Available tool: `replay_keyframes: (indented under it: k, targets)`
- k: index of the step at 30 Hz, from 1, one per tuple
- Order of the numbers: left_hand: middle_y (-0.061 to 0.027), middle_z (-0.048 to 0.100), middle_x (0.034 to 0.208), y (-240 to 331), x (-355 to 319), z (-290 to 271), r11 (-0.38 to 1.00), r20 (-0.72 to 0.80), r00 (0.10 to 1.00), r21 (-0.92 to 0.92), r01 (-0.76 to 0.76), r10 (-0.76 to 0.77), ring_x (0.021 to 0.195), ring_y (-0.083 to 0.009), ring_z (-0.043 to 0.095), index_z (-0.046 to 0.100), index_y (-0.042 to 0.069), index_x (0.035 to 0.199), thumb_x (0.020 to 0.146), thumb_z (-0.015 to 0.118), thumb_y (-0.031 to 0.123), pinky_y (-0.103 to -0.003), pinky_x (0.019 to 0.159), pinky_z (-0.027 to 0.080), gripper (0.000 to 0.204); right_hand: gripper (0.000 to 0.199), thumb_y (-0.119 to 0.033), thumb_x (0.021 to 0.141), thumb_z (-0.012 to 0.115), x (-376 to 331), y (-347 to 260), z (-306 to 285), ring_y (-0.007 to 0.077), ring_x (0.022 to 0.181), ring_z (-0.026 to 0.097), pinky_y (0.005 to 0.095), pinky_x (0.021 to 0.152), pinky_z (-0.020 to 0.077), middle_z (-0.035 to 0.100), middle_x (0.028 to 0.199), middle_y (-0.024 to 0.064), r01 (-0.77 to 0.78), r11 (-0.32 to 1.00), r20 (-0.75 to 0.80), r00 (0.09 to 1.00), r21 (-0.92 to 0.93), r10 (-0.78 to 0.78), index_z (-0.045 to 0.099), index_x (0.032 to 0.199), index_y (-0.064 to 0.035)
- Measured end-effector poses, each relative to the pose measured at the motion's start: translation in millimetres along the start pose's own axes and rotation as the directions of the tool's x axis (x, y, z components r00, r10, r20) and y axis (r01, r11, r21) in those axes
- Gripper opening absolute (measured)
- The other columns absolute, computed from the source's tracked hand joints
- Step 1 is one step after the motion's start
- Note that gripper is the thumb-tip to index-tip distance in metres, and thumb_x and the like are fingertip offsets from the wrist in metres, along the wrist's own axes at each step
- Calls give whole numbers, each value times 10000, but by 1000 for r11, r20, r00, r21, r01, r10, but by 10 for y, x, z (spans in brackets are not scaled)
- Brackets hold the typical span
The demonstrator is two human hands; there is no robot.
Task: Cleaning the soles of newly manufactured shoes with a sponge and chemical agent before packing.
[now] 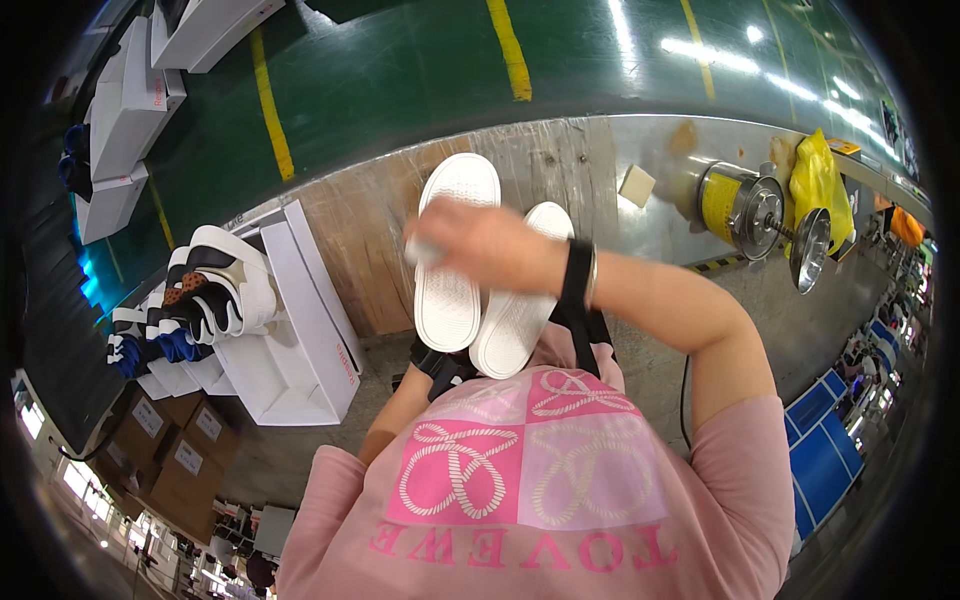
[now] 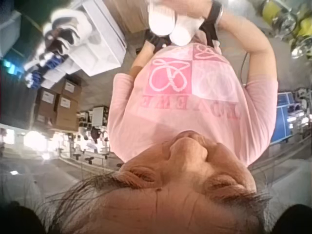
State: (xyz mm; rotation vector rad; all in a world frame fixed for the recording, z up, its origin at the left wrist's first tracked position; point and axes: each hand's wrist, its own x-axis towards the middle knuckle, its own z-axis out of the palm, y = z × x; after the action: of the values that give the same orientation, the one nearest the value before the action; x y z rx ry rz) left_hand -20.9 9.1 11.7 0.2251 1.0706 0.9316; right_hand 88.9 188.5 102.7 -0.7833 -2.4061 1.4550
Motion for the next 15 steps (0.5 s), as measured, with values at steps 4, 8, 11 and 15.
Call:
replay_keyframes:
  k: [4,8,11,15]
  targets:
    - [-122,497,1451,39,31,28,998,22,1000,57,-17,16,1368,-228,477,375,56,1519,1028,557,190,-385,1147,402,540,400,-180,874,773,209,426,-215,360,958,672,416,800,581,624,1090,146,-125,990,-168,979,-59,114,607,1222,-74]
    - [-121,494,1450,47,52,89,992,21,999,117,-39,37,1370,-222,473,369,56,1521,1029,562,173,-378,1149,399,542,387,-116,856,754,80,282,-104,347,983,671,417,785,584,623,1089,153,-186,980,-189,967,-66,170,611,1214,-79]
    - [-120,492,1449,41,-16,54,986,45,998,161,-39,33,1372,-217,469,365,55,1522,1029,565,161,-373,1151,397,543,389,-54,829,727,-286,-129,54,322,1001,674,405,785,593,626,1095,154,124,991,32,992,-55,-123,614,1200,-82]
    - [-128,500,1446,-708,212,-214,982,30,982,19,-189,188,1373,-222,468,357,35,1523,1027,552,91,-373,1144,405,536,399,-134,841,753,-217,114,28,328,891,691,427,741,594,624,1092,128,59,996,-137,988,-62,-67,607,1211,-112]
